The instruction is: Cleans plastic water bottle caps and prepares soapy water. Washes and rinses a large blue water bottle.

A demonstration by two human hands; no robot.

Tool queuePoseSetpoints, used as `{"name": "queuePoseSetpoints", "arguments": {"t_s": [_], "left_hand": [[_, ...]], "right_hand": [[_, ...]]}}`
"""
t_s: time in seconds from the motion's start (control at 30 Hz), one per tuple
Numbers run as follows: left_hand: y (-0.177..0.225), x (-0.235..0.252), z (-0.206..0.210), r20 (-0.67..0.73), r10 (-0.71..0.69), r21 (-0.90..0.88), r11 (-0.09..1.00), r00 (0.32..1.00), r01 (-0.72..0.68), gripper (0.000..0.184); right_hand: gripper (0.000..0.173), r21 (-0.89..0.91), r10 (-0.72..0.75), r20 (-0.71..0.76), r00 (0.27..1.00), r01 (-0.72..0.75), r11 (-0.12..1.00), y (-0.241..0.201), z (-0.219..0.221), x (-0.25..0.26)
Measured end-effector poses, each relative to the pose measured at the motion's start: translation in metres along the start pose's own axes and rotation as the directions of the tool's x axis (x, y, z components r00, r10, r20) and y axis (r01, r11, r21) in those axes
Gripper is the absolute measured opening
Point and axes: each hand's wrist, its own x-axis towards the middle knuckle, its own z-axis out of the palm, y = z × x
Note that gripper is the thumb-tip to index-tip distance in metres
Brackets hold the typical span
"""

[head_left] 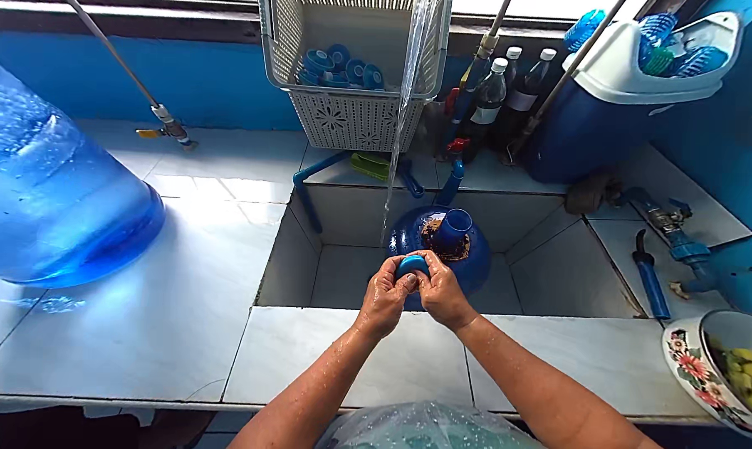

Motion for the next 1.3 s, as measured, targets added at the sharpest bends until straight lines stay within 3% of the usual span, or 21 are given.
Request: {"name": "queuePoseSetpoints", "arguments": {"t_s": [0.17,0.27,0.4,0.53,0.63,0.7,0.8,0.93,1.13,1.23,1.3], "left_hand": [[-0.004,-0.005,0.006,-0.112,0.028,0.109,0.994,0.993,-0.016,0.027],[-0.007,-0.005,0.003,-0.14,0.066,0.207,0.978,0.988,-0.036,0.03],[-0.014,-0.002,-0.004,-0.169,-0.016,0.231,0.971,0.985,0.056,0.034],[-0.012,0.001,-0.013,-0.157,-0.06,0.367,0.923,0.986,0.114,0.031],[-0.002,0.01,-0.019,-0.174,-0.142,0.078,0.984,0.974,0.158,0.022],[0.015,0.012,-0.021,-0.139,-0.245,-0.121,0.966,0.959,0.229,0.021],[0.031,0.015,-0.024,-0.118,-0.348,-0.24,0.919,0.93,0.313,0.022],[0.027,0.017,-0.023,-0.12,-0.289,-0.158,0.95,0.95,0.269,0.027],[0.024,0.017,-0.017,-0.147,-0.139,-0.077,0.989,0.979,0.129,0.025],[0.023,0.028,-0.007,-0.219,-0.091,-0.04,0.996,0.971,0.084,0.025],[0.026,0.052,-0.008,-0.206,-0.129,-0.149,0.984,0.97,0.099,0.032]], "right_hand": [[0.023,-0.02,-0.017,-0.032,0.999,0.016,1.0,0.004,0.011,0.001],[0.02,0.005,0.047,0.012,0.999,-0.048,0.999,-0.001,0.013,0.008],[0.02,0.022,0.208,0.123,0.97,-0.212,0.977,0.013,0.021,0.021],[0.024,-0.043,0.229,0.17,0.959,-0.225,0.973,0.024,0.026,0.023],[0.022,0.062,0.246,0.256,0.935,-0.27,0.961,0.015,0.016,0.026],[0.029,0.216,0.224,0.281,0.933,-0.289,0.932,0.011,0.006,0.024],[0.032,0.369,0.228,0.274,0.934,-0.322,0.872,0.009,-0.001,0.022],[0.026,0.256,0.249,0.182,0.951,-0.291,0.922,0.0,0.002,0.028],[0.011,0.297,0.268,0.113,0.957,-0.29,0.91,-0.005,0.008,0.038],[0.015,0.11,0.145,-0.003,0.989,-0.144,0.983,-0.005,0.012,0.047],[0.02,-0.119,-0.002,-0.058,0.998,-0.005,0.993,-0.003,0.007,0.069]]}}
